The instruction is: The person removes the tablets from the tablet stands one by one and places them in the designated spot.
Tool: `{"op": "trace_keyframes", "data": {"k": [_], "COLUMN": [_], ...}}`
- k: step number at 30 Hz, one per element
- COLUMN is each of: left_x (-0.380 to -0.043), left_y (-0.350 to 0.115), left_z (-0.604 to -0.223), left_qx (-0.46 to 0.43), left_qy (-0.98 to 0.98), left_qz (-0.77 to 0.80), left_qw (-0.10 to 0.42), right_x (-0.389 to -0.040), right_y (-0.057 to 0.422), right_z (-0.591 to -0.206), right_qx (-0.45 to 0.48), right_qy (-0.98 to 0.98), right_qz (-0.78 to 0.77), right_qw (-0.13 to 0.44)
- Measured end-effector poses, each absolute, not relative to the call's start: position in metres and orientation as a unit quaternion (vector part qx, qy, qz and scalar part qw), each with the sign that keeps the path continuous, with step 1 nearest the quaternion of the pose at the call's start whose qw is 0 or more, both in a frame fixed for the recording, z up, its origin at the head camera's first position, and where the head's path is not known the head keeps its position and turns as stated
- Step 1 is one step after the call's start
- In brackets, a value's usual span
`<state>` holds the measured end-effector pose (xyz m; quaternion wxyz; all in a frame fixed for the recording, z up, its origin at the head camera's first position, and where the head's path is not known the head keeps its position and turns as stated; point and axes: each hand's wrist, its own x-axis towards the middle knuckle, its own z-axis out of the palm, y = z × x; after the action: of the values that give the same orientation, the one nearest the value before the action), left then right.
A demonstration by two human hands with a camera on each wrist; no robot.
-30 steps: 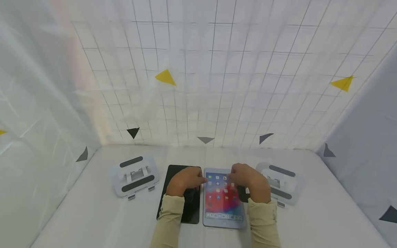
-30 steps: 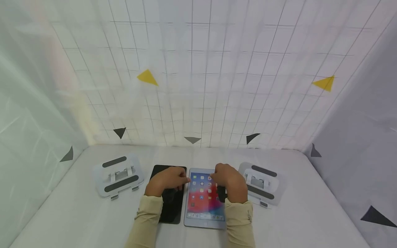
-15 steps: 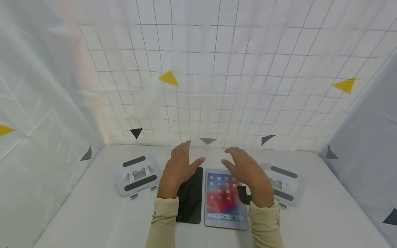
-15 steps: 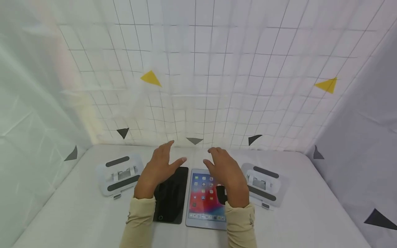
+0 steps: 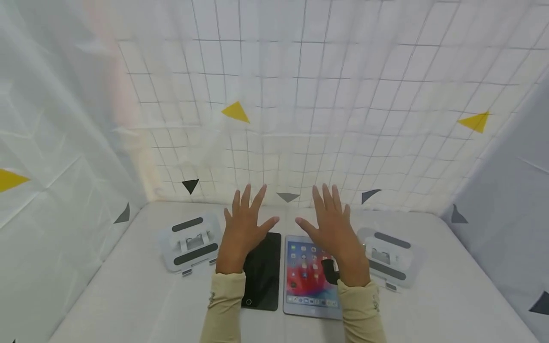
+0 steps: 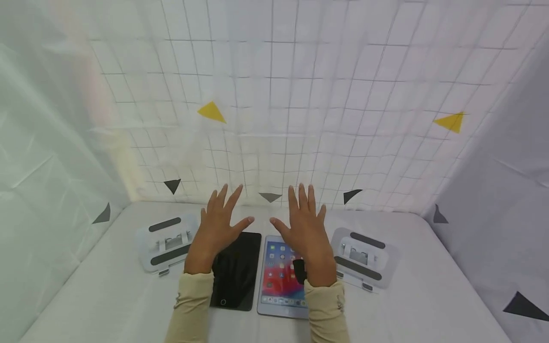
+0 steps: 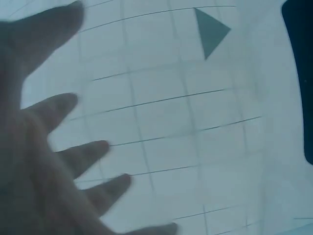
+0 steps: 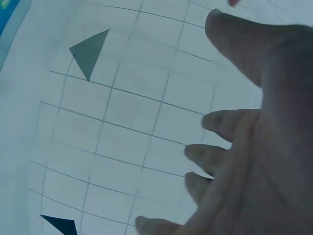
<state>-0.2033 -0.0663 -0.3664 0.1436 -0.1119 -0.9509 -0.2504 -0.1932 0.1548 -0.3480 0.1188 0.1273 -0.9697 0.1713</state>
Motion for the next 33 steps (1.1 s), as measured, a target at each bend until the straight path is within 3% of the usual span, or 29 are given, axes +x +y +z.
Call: {"op": "trace_keyframes", "data": {"k": [4, 7, 24, 33], "left_x": [-0.204, -0.204, -0.202, -0.203], "left_y": [-0.061, -0.06, -0.066, -0.068], "left_z": [-0.377, -0.382, -0.384, -0.379], "left_qx": [-0.096, -0.089, -0.06, -0.058], "left_qy": [-0.965, -0.968, -0.97, -0.967], "left_qz": [-0.237, -0.235, -0.234, -0.246], "left_qw": [0.054, 0.017, -0.036, -0.044], "right_x": [-0.194, -0.194, -0.189, -0.19], "right_y": [0.155, 0.155, 0.162, 0.165], "right_z": [-0.352, -0.354, -0.356, -0.351], "right_qx": [0.092, 0.077, 0.057, 0.055], "right_qy": [-0.979, -0.98, -0.979, -0.978], "right_qz": [0.173, 0.18, 0.191, 0.193], "right_qw": [0.06, 0.016, -0.052, -0.052]}}
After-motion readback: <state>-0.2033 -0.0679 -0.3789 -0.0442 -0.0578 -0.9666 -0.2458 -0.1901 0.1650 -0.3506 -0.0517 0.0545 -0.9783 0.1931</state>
